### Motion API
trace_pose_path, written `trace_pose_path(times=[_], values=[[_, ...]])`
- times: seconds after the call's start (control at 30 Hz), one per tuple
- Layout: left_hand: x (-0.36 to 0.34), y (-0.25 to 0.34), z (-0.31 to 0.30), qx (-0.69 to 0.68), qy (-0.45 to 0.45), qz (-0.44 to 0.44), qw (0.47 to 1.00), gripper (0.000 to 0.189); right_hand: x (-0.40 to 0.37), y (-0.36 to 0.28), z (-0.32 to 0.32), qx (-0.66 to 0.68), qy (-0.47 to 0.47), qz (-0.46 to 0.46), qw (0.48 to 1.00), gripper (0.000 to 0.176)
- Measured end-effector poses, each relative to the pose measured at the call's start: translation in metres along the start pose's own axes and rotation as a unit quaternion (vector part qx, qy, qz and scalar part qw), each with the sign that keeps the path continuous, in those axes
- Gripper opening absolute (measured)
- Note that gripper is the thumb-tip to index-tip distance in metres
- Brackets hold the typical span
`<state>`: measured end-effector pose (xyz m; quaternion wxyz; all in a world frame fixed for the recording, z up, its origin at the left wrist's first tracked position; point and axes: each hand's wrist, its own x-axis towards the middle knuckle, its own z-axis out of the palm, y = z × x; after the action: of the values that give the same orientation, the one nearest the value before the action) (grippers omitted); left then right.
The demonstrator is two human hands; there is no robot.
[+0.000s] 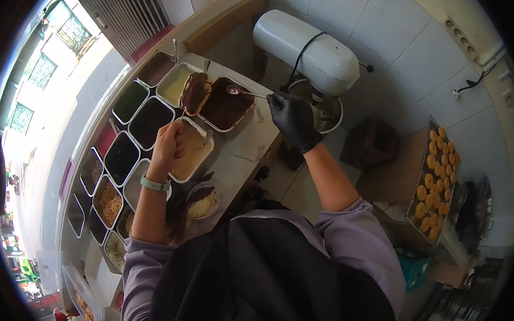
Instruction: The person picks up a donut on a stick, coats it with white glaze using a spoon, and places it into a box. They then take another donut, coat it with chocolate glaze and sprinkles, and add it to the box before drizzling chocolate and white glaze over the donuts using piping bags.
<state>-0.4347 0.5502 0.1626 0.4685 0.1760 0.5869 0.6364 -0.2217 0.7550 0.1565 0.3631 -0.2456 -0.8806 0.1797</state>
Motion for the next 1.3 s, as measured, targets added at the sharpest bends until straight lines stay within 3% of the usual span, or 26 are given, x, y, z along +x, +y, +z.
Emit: trace_pose_path(times=[0.07, 0.17, 0.27, 0.33, 0.4, 0.7, 0.8, 1.0, 1.1, 1.2, 1.3], values=[[0.003, -0.001, 0.001, -0.002, -0.002, -0.003, 1.000, 0.023, 0.002, -0.009, 0.011, -0.143, -0.035, -0.122, 0.982, 0.016], [0.002, 0.001, 0.005, -0.008, -0.013, -0.012, 1.000, 0.023, 0.001, -0.019, 0.025, -0.140, -0.045, -0.172, 0.974, 0.016], [-0.001, 0.006, -0.001, -0.030, -0.008, -0.039, 0.999, 0.023, 0.006, -0.022, -0.006, -0.107, -0.032, -0.101, 0.989, 0.016], [-0.003, 0.007, -0.005, -0.051, -0.005, -0.063, 0.997, 0.023, 0.003, -0.023, -0.023, 0.040, -0.002, 0.010, 0.999, 0.016], [-0.002, 0.007, -0.005, -0.070, -0.012, -0.085, 0.994, 0.023, -0.001, -0.014, -0.026, 0.235, 0.003, 0.135, 0.963, 0.016], [0.005, 0.010, 0.006, -0.075, -0.050, -0.135, 0.987, 0.024, 0.005, -0.007, -0.017, 0.351, -0.070, 0.256, 0.898, 0.021], [0.007, 0.013, 0.006, -0.102, -0.060, -0.146, 0.982, 0.024, -0.003, -0.006, -0.015, 0.312, -0.170, 0.256, 0.899, 0.023], [0.009, 0.015, 0.009, -0.119, -0.075, -0.157, 0.978, 0.024, -0.001, 0.008, -0.012, 0.396, -0.063, 0.300, 0.865, 0.023], [0.008, 0.014, 0.006, -0.125, -0.072, -0.153, 0.978, 0.025, -0.003, 0.008, -0.007, 0.393, -0.121, 0.316, 0.855, 0.024], [0.010, 0.009, -0.001, -0.097, -0.085, -0.129, 0.983, 0.025, -0.003, 0.019, -0.007, 0.454, -0.082, 0.304, 0.834, 0.023], [0.008, 0.007, -0.001, -0.082, -0.079, -0.109, 0.988, 0.026, 0.001, 0.019, -0.011, 0.394, -0.095, 0.294, 0.866, 0.022]])
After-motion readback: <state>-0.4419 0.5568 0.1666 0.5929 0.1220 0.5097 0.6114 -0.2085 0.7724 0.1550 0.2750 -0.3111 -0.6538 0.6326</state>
